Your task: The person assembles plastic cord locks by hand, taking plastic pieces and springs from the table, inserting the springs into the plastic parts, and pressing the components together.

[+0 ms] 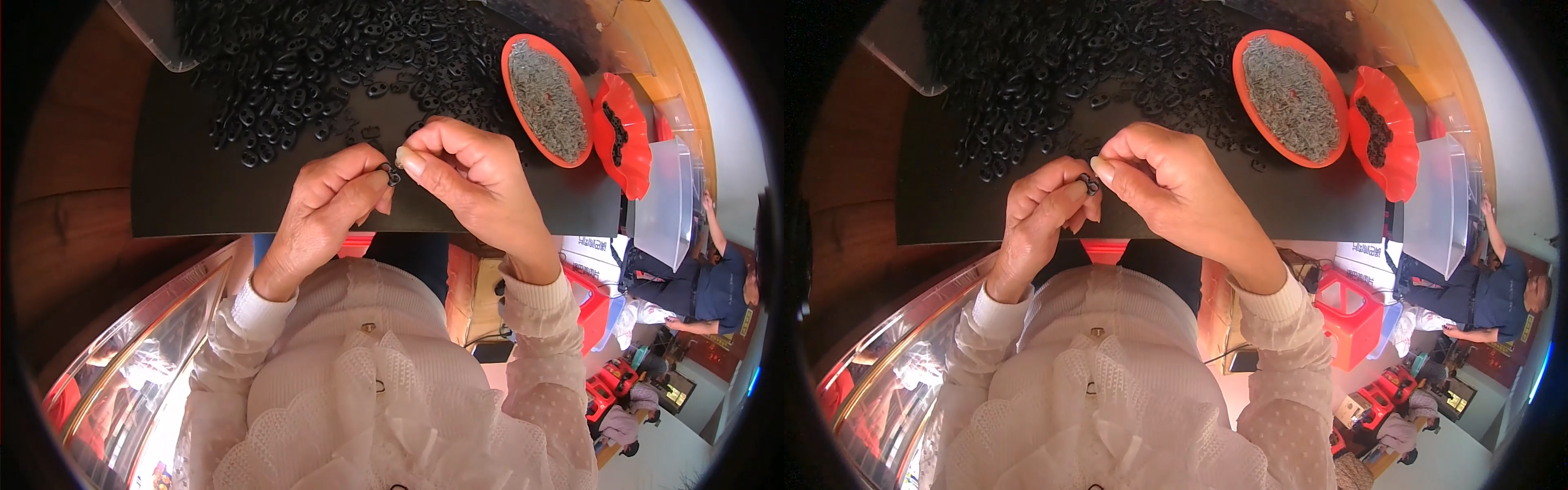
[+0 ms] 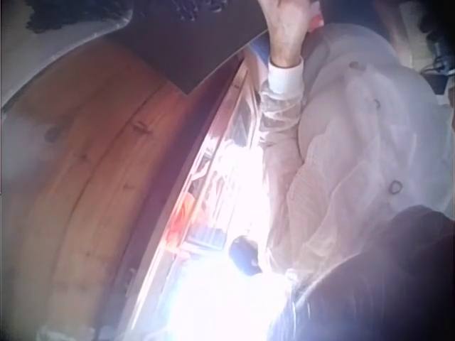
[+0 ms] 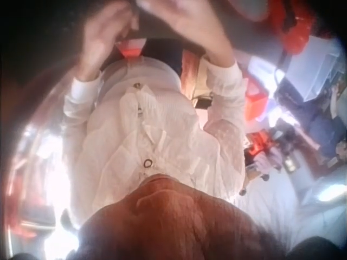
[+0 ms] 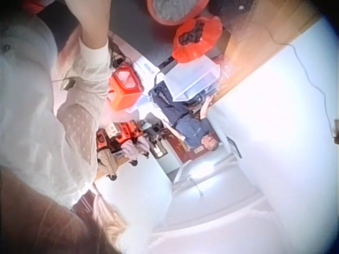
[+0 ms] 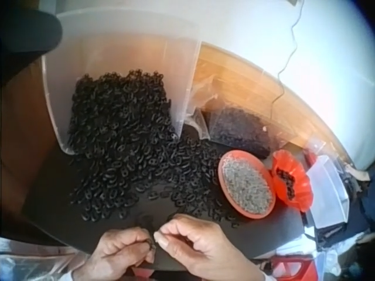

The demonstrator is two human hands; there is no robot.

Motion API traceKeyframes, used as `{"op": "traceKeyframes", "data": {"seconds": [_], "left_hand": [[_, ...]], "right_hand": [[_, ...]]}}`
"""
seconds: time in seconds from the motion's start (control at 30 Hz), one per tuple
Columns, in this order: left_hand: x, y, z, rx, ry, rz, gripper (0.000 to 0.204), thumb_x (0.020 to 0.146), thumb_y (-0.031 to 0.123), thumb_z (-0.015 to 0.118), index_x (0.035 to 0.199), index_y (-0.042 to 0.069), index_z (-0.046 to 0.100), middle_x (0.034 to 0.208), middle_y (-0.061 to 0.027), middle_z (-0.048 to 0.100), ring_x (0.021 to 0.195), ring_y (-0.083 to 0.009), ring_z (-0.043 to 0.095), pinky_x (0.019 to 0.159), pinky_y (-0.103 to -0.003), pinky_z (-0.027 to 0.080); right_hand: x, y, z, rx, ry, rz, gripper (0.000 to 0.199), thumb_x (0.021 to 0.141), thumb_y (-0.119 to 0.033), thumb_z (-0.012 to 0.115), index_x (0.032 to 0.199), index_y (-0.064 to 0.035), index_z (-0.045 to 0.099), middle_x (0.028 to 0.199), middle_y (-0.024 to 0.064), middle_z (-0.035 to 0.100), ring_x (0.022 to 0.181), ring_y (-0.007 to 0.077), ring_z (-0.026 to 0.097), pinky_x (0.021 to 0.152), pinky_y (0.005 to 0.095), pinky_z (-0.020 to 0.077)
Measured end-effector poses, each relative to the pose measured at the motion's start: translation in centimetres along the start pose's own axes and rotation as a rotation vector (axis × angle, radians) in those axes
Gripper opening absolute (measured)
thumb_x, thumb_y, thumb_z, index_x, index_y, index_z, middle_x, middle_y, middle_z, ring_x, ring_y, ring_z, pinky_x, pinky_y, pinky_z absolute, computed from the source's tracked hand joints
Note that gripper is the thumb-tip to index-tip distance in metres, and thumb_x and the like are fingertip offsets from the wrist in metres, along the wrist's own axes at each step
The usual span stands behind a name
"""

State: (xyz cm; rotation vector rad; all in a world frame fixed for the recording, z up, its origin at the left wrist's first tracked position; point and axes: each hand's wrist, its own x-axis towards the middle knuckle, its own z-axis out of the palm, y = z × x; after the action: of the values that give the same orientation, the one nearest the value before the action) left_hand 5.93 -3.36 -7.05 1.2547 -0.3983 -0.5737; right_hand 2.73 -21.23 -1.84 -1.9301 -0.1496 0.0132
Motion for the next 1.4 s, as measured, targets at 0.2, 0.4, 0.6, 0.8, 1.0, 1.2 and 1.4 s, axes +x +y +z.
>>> {"op": "traceKeyframes", "data": {"seconds": [0.2, 0.4, 0.6, 0.8, 1.0, 1.2, 1.4], "left_hand": [[0.0, 0.6, 0.1, 0.021, -0.016, 0.007, 0.013, 0.089, 0.005, 0.049, 0.08, 0.0, 0.055, 0.069, -0.0012, 0.055, 0.063, -0.007, 0.048, 0.058, -0.024, 0.039], [0.0, 1.0, 0.0, 0.065, -0.022, -0.01, 0.014, 0.089, 0.005, 0.049, 0.077, 0.0, 0.054, 0.066, -0.0014, 0.053, 0.062, -0.0075, 0.047, 0.057, -0.024, 0.038], [0.0, 0.8, 0.0, 0.077, -0.018, 0.003, 0.015, 0.089, 0.006, 0.049, 0.075, 0.0, 0.053, 0.064, -0.0009, 0.051, 0.06, -0.0073, 0.045, 0.054, -0.025, 0.037], [0.1, 0.1, 0.0, 0.095, -0.007, 0.026, 0.016, 0.089, 0.005, 0.048, 0.074, 0.001, 0.052, 0.061, 0.0005, 0.048, 0.055, -0.0056, 0.041, 0.048, -0.024, 0.033], [-0.1, -0.1, 0.0, 0.078, -0.01, 0.06, 0.014, 0.088, 0.005, 0.049, 0.075, 0.001, 0.053, 0.06, 0.0009, 0.047, 0.054, -0.0049, 0.04, 0.047, -0.024, 0.032], [-0.2, 0.9, -0.1, 0.041, -0.008, -0.009, 0.013, 0.087, 0.005, 0.05, 0.076, 0.001, 0.054, 0.061, 0.0009, 0.048, 0.055, -0.0053, 0.041, 0.05, -0.023, 0.034], [-0.2, 0.7, -0.3, 0.03, -0.015, -0.02, 0.013, 0.087, 0.005, 0.05, 0.075, 0.001, 0.054, 0.061, 0.001, 0.048, 0.054, -0.0051, 0.041, 0.048, -0.023, 0.033]], "right_hand": [[0.0, -0.3, 0.3, -0.009, -0.013, 0.006, 0.011, 0.089, -0.007, 0.062, 0.083, 0.0023, 0.061, 0.067, 0.0041, 0.059, 0.056, 0.0072, 0.046, 0.049, 0.0248, 0.0371], [-0.2, -0.2, 0.4, -0.057, -0.034, 0.025, 0.013, 0.09, -0.009, 0.063, 0.084, 0.0015, 0.058, 0.072, -0.002, 0.05, 0.062, 0.0042, 0.041, 0.053, 0.0207, 0.0337], [-0.3, 0.2, 1.0, -0.079, 0.032, -0.037, 0.014, 0.087, -0.006, 0.064, 0.078, 0.0011, 0.055, 0.065, 0.0061, 0.052, 0.054, 0.0114, 0.045, 0.047, 0.0273, 0.0363], [-0.6, 1.1, 1.7, -0.116, 0.047, -0.156, 0.014, 0.087, -0.005, 0.062, 0.078, 0.0003, 0.052, 0.065, 0.0074, 0.049, 0.055, 0.0152, 0.045, 0.049, 0.0291, 0.0373], [-1.3, 0.8, 1.9, -0.107, 0.06, -0.109, 0.011, 0.088, -0.004, 0.061, 0.081, 0.0002, 0.053, 0.066, 0.0083, 0.052, 0.057, 0.0162, 0.049, 0.05, 0.0285, 0.0392], [-1.3, 1.2, 1.4, -0.155, 0.079, -0.206, 0.008, 0.088, -0.004, 0.061, 0.091, -0.0011, 0.053, 0.075, 0.0092, 0.055, 0.059, 0.0195, 0.053, 0.053, 0.0292, 0.0429], [-0.6, 1.2, 1.2, -0.288, -0.019, -0.383, 0.009, 0.086, 0.0, 0.059, 0.092, -0.0016, 0.052, 0.078, 0.0104, 0.054, 0.06, 0.026, 0.055, 0.055, 0.0318, 0.0455]]}}
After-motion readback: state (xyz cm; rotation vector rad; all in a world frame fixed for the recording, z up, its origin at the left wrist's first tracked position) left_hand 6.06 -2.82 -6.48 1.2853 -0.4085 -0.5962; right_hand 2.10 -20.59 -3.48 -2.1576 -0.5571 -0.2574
